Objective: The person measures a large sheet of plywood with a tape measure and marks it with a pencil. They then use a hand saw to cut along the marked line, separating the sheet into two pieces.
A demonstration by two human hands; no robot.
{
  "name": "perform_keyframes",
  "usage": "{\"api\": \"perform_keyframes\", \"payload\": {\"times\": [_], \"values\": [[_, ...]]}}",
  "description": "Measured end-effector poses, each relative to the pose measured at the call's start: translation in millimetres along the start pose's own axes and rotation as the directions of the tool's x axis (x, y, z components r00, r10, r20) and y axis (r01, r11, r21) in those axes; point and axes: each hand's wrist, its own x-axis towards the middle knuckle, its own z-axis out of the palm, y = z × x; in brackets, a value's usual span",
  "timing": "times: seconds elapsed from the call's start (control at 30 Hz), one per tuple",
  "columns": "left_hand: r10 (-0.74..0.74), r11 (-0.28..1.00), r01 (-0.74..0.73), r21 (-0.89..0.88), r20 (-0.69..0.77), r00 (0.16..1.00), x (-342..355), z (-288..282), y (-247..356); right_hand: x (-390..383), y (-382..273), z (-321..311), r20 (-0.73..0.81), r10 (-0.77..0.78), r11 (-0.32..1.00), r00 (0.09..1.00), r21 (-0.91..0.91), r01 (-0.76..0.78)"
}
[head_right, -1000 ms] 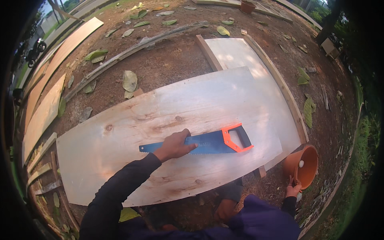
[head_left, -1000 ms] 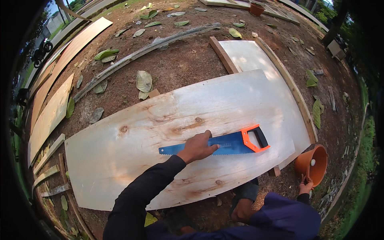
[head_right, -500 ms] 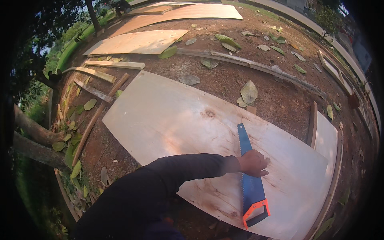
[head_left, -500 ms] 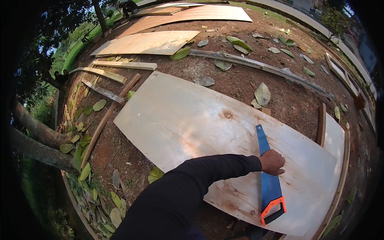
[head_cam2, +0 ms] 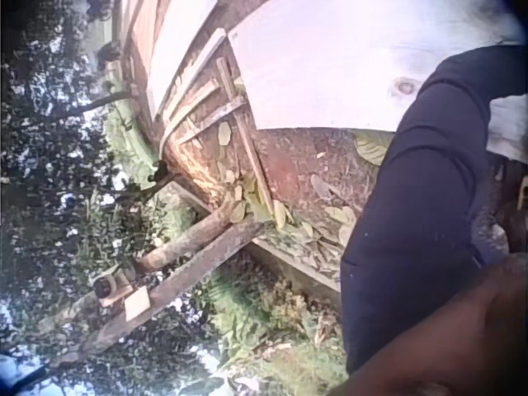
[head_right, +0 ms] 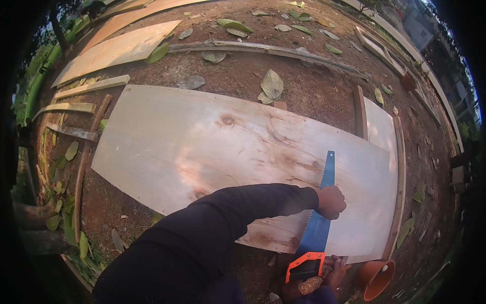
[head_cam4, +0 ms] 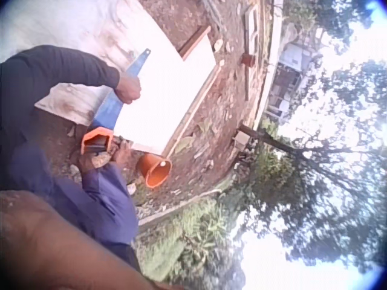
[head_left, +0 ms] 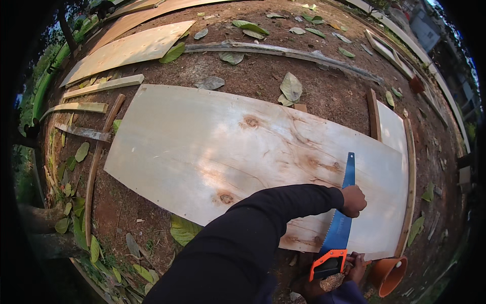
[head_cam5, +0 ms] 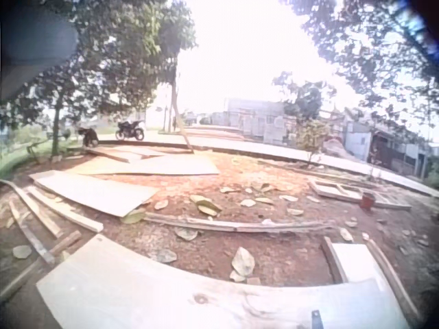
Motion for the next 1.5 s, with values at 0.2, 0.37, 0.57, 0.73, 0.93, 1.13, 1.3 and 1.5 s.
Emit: {"api": "perform_keyframes", "payload": {"times": [0.2,0.37,0.57,0.73,0.93,1.13,1.3,1.5], "values": [[0.123,0.992,-0.127,0.017,0.156,0.98,15.5,10.7,18.4,-65.0,-8.2,24.4,-0.049,0.126,0.984,0.991,-0.12,-0.131],[0.157,0.985,-0.169,0.038,0.207,0.966,16.5,23.6,34.7,-87.5,31.7,6.1,0.371,0.229,0.972,0.9,-0.142,-0.189],[0.002,0.994,-0.021,0.106,0.18,0.984,-35.4,15.6,22.7,-88.2,54.5,30.0,0.502,0.238,0.931,0.831,0.125,-0.342],[0.034,0.987,-0.035,0.156,0.01,0.999,-45.2,-26.5,42.5,-78.4,106.6,52.3,0.568,0.103,0.971,0.816,0.121,-0.207],[-0.39,0.853,0.336,0.399,0.062,0.919,-99.4,-23.4,59.3,-80.3,122.7,45.9,0.511,0.115,0.993,0.852,-0.061,-0.097],[-0.47,0.878,0.439,0.19,0.166,0.867,-88.5,17.7,59.7,-72.9,99.7,21.6,0.44,0.114,0.985,0.891,0.067,-0.16],[-0.45,0.873,0.391,0.292,0.171,0.876,-71.7,35.6,62.8,-68.9,97.4,9.9,0.421,0.08,0.996,0.903,-0.001,-0.088],[-0.481,0.862,0.435,0.26,0.144,0.865,-68.6,42.9,66.2,-68.4,89.6,11.3,0.402,0.106,0.993,0.909,-0.002,-0.115]]}}
